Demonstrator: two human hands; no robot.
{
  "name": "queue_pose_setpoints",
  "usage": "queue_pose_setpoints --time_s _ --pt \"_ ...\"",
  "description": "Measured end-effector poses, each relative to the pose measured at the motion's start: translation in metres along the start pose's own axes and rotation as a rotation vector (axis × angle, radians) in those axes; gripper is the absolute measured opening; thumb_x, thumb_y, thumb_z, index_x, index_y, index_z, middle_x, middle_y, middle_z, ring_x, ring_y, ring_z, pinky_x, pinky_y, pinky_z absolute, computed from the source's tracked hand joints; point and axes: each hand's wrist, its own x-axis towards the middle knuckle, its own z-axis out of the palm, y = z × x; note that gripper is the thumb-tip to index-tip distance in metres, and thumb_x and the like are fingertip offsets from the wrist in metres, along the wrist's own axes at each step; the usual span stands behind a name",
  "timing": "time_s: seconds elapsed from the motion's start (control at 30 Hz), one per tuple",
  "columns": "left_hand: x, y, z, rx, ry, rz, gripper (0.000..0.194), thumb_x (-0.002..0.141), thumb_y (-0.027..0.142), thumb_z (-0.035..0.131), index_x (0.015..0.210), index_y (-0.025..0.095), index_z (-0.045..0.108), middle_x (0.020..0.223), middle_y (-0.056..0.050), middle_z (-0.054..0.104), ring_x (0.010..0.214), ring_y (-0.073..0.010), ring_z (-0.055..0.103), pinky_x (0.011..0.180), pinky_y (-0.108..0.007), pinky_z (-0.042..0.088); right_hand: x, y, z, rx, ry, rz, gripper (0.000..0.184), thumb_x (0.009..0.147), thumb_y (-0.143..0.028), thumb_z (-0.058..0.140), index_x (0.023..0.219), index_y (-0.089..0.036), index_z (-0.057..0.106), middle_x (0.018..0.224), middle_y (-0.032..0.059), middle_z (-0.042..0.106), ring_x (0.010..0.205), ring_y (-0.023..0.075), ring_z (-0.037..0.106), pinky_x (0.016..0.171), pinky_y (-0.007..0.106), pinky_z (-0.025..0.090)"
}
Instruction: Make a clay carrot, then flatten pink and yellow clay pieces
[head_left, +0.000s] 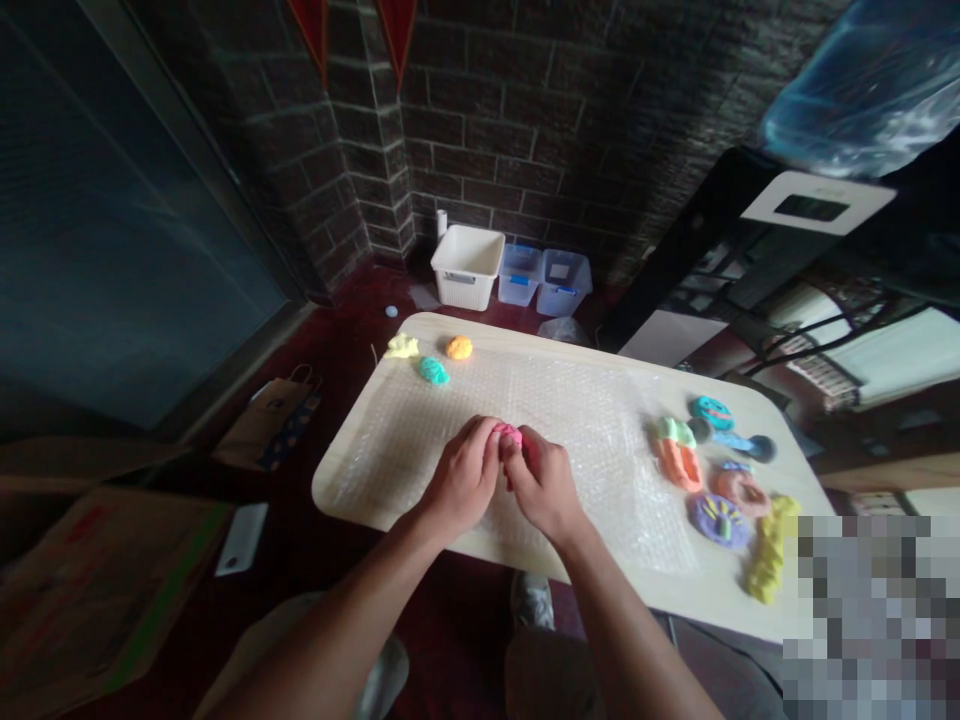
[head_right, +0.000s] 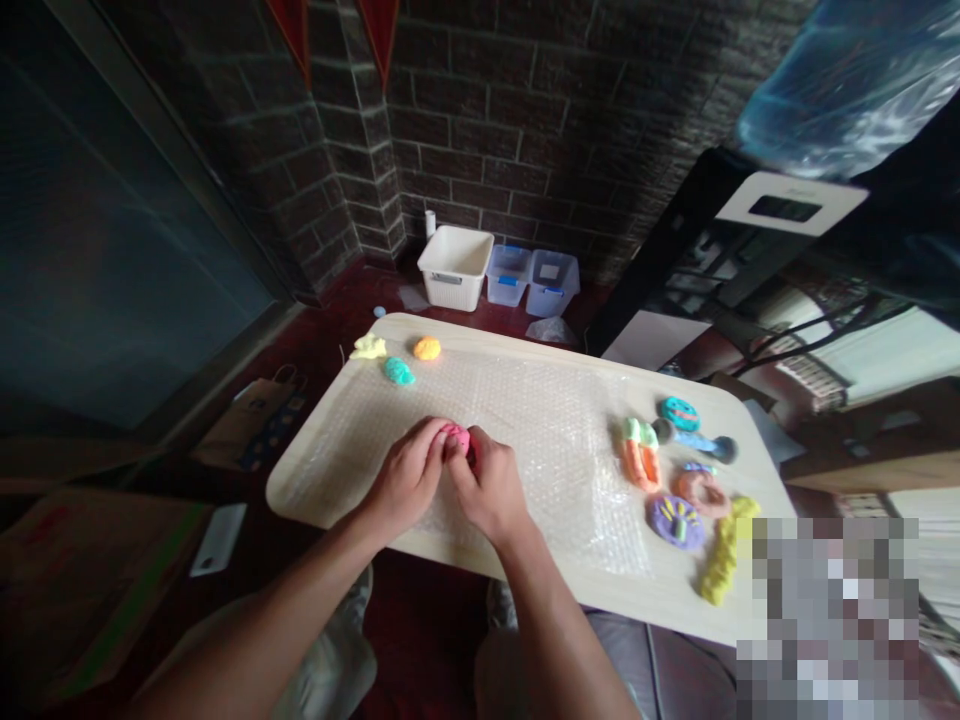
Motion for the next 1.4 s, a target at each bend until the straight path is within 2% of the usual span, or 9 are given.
queue_pose_setpoints --time_s 0.3,0.43,0.57,0.77,0.87,1.0,1.17,1.23,1.4 --pt "0.003 -0.007 -0.001 -0.331 -0.015 -0.187 0.034 0.109 0.04 0.042 0.089 0.022 0.061 0.081 -0.003 0.066 0.074 -0.0186 0.063 0.069 -0.03 0.049 -0.006 -0.007 0.003 0.176 -0.039 0.01 0.046 0.11 -0.055 0.045 0.082 -0.021 0.059 0.062 0.0017 0.065 0.05 0.0143 0.058 0.053 0.027 0.044" --pt "0.004 -0.006 0.002 -0.744 0.006 -0.368 0.038 0.102 0.052 0.056 0.084 0.019 0.063 0.07 0.0 0.056 0.06 -0.0139 0.051 0.055 -0.026 0.042 -0.006 -0.008 0.002 0.235 -0.079 0.013 0.046 0.111 -0.054 0.044 0.083 -0.021 0.059 0.06 0.0002 0.062 0.05 0.0137 0.056 0.053 0.027 0.042" --pt "0.005 -0.001 0.003 -1.015 0.0 -0.459 0.037 0.095 0.054 0.069 0.09 0.017 0.065 0.078 -0.002 0.061 0.065 -0.0142 0.057 0.058 -0.026 0.048 -0.004 0.0 0.004 0.306 -0.052 0.039 0.044 0.112 -0.05 0.042 0.082 -0.021 0.057 0.059 -0.0015 0.059 0.05 0.0136 0.055 0.054 0.027 0.043" --pt "0.0 -0.009 0.0 -0.489 0.022 -0.262 0.039 0.094 0.05 0.074 0.119 0.022 0.064 0.102 -0.005 0.07 0.083 -0.0178 0.069 0.072 -0.028 0.055 0.0 0.013 0.003 0.404 0.03 0.106 0.036 0.107 -0.035 0.043 0.078 -0.021 0.058 0.061 -0.0005 0.06 0.056 0.0159 0.056 0.056 0.029 0.044" --pt "-0.001 -0.013 -0.001 -0.42 0.028 -0.221 0.037 0.089 0.046 0.081 0.112 0.021 0.064 0.092 -0.004 0.07 0.081 -0.0182 0.069 0.072 -0.027 0.054 -0.001 0.012 -0.001 0.402 0.029 0.114 0.037 0.106 -0.038 0.044 0.077 -0.021 0.058 0.063 -0.0002 0.06 0.057 0.0158 0.056 0.056 0.029 0.044" --pt "-0.001 -0.014 -0.001 -0.438 0.017 -0.205 0.025 0.09 0.04 0.08 0.096 0.019 0.067 0.089 -0.004 0.072 0.078 -0.0178 0.07 0.07 -0.025 0.054 -0.001 0.011 -0.001 0.353 0.001 0.118 0.041 0.106 -0.055 0.052 0.086 -0.02 0.061 0.063 -0.0017 0.059 0.056 0.0154 0.057 0.056 0.028 0.043" --pt "-0.001 -0.011 -0.005 -0.4 -0.015 -0.234 0.026 0.094 0.041 0.073 0.109 0.02 0.071 0.106 -0.009 0.078 0.092 -0.0224 0.076 0.082 -0.029 0.059 0.002 0.008 0.002 0.261 0.057 0.112 0.043 0.103 -0.06 0.058 0.085 -0.022 0.057 0.064 -0.0032 0.057 0.057 0.0141 0.053 0.055 0.027 0.036" --pt "0.0 -0.009 -0.007 -0.277 -0.026 -0.214 0.026 0.096 0.041 0.069 0.11 0.019 0.071 0.107 -0.01 0.079 0.093 -0.0233 0.077 0.081 -0.029 0.058 0.003 0.007 0.002 0.184 0.056 0.087 0.044 0.105 -0.058 0.055 0.081 -0.022 0.055 0.062 -0.0035 0.055 0.057 0.0136 0.051 0.056 0.027 0.034" --pt "0.003 -0.004 -0.008 0.071 -0.026 -0.138 0.018 0.093 0.034 0.062 0.1 0.02 0.072 0.088 -0.007 0.079 0.074 -0.0226 0.074 0.067 -0.029 0.051 0.0 0.002 0.002 0.051 0.077 0.026 0.045 0.107 -0.053 0.053 0.075 -0.023 0.046 0.062 -0.0044 0.049 0.057 0.013 0.046 0.059 0.028 0.03"
